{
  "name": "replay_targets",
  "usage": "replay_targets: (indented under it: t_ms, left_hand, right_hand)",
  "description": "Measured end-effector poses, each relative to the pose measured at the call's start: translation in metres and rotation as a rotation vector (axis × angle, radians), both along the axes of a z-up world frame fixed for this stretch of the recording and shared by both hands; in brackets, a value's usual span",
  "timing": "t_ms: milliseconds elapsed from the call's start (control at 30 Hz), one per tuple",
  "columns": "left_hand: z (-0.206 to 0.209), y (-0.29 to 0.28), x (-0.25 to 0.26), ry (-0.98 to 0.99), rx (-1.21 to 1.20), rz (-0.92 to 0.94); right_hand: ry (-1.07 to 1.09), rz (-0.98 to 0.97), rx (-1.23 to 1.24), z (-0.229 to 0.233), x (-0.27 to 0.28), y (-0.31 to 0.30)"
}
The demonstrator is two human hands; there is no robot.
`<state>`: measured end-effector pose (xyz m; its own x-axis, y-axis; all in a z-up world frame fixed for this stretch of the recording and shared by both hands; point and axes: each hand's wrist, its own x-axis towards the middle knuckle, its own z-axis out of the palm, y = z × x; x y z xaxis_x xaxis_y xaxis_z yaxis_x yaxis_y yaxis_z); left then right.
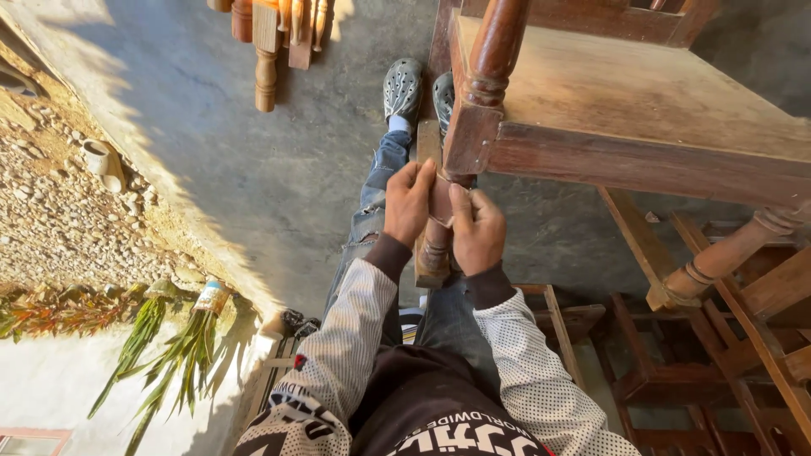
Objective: Sanding a wooden chair leg with sandpaper to smooth the surface
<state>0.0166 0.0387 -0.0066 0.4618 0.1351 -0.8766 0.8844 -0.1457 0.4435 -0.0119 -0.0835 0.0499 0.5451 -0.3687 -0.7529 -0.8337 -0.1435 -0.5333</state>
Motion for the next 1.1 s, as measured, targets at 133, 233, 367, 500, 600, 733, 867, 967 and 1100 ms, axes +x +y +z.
replay_targets:
  t_ms: [133,233,367,500,600,733,867,967,1100]
  left_hand:
    - [0.074,-0.029,0.013,-0.029,0.033,-0.067]
    - [0.106,-0.038,0.004,-0.261,-0.069,-0.200]
    - [0.114,-0.008,-0.003,-0.692,-0.046,-0.627]
    - [0.112,0.021,0.026,-1.189,-0.003,-0.877]
    - [0.115,0.029,0.040,-1.395,0.020,-0.859]
    - [0.112,0.035,0.032,-1.374,-0.016,-0.855]
    - [0.109,0.033,0.015,-0.752,-0.119,-0.448]
    - [0.104,0.026,0.014,-0.323,-0.286,-0.246]
    - [0.082,0.017,-0.011,-0.161,-0.241,-0.096]
  right_hand:
    - [0.039,-0.296,0.076,0.012,-0.011,-0.033]
    - [0.122,-0.246,0.111,0.007,-0.055,-0.072]
    - [0.350,-0.228,0.538,0.010,-0.073,-0.108]
    - [0.548,-0.226,0.925,0.033,-0.041,-0.113]
    - [0.442,-0.374,1.014,0.017,-0.057,-0.109]
    - [0.353,-0.395,0.982,0.039,-0.007,-0.092]
    - [0.232,-0.448,0.724,0.014,-0.044,-0.092]
    - [0.211,-0.454,0.698,-0.001,-0.054,-0.091]
    - [0.198,-0.370,0.644,0.006,-0.047,-0.081]
